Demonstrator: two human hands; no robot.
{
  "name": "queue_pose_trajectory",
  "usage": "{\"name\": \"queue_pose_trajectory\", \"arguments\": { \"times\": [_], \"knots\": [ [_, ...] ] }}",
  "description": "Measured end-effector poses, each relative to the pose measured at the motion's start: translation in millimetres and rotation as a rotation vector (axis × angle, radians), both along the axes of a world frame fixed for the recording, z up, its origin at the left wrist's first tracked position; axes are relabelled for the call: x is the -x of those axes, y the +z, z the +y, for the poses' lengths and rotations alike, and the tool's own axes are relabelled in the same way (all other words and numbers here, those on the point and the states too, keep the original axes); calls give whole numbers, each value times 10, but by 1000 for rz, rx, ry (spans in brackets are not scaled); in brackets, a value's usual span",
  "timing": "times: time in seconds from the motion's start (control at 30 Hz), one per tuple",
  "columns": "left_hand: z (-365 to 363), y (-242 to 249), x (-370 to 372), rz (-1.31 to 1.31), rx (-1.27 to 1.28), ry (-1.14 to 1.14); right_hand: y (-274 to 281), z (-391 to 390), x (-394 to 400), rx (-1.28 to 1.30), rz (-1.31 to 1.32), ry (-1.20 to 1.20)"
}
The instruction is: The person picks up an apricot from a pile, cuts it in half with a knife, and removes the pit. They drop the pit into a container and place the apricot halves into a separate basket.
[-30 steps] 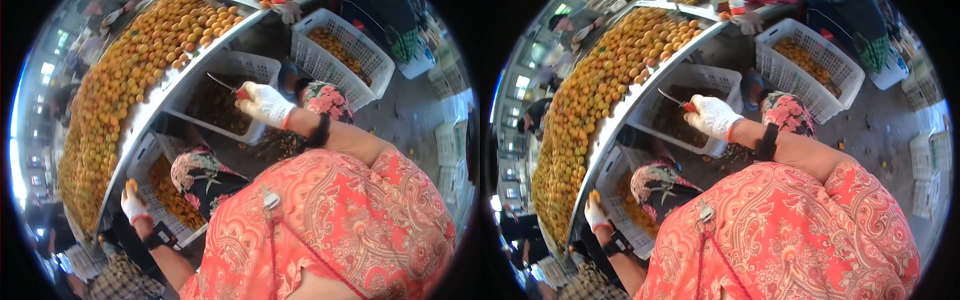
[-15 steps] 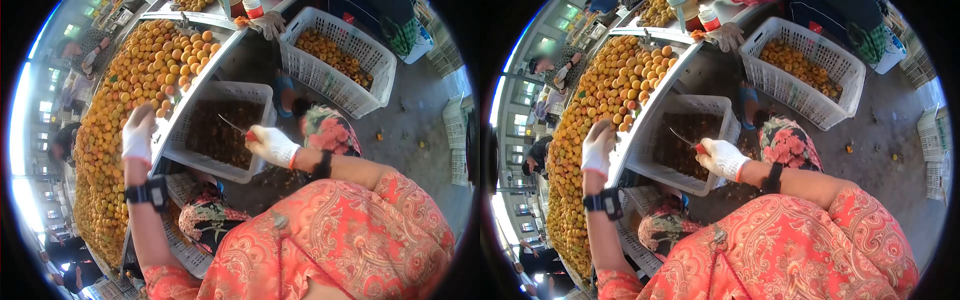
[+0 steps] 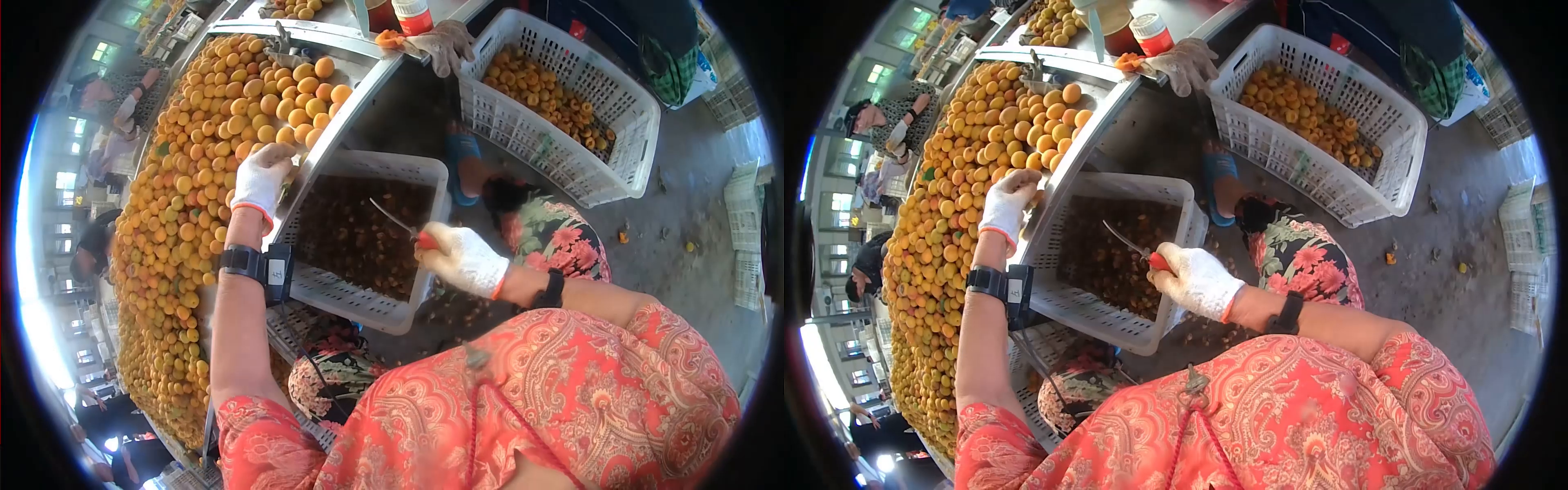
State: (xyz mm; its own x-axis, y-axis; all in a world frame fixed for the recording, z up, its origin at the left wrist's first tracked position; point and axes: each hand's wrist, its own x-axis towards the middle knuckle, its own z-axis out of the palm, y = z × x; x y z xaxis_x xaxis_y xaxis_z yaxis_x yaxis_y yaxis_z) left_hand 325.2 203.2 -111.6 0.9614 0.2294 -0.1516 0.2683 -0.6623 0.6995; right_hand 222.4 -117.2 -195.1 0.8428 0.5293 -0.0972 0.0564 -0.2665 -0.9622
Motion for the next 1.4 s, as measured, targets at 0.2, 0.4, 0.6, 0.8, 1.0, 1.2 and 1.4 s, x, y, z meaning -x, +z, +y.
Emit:
{"name": "queue_pose_trajectory", "arguments": {
  "times": [0.2,0.4,0.6,0.8,1.0,1.2,1.4],
  "knots": [
    [-555,699,715,-334,635,182,299,-123,45,-151,52,-5],
    [-1078,728,1770,-413,1165,50,980,-161,287,-222,3,96],
    [-1467,803,2370,-449,1378,106,1396,-81,704,-226,-271,241],
    [-1511,984,2799,-521,1218,118,1483,-10,1021,-240,-488,245],
    [-1493,1056,2967,-600,1116,160,1629,45,1182,-160,-453,291],
    [-1573,1045,2986,-662,1126,235,1606,57,1214,-180,-496,273],
    [-1676,1111,2987,-687,1144,215,1649,36,1276,-95,-505,255]
  ]
}}
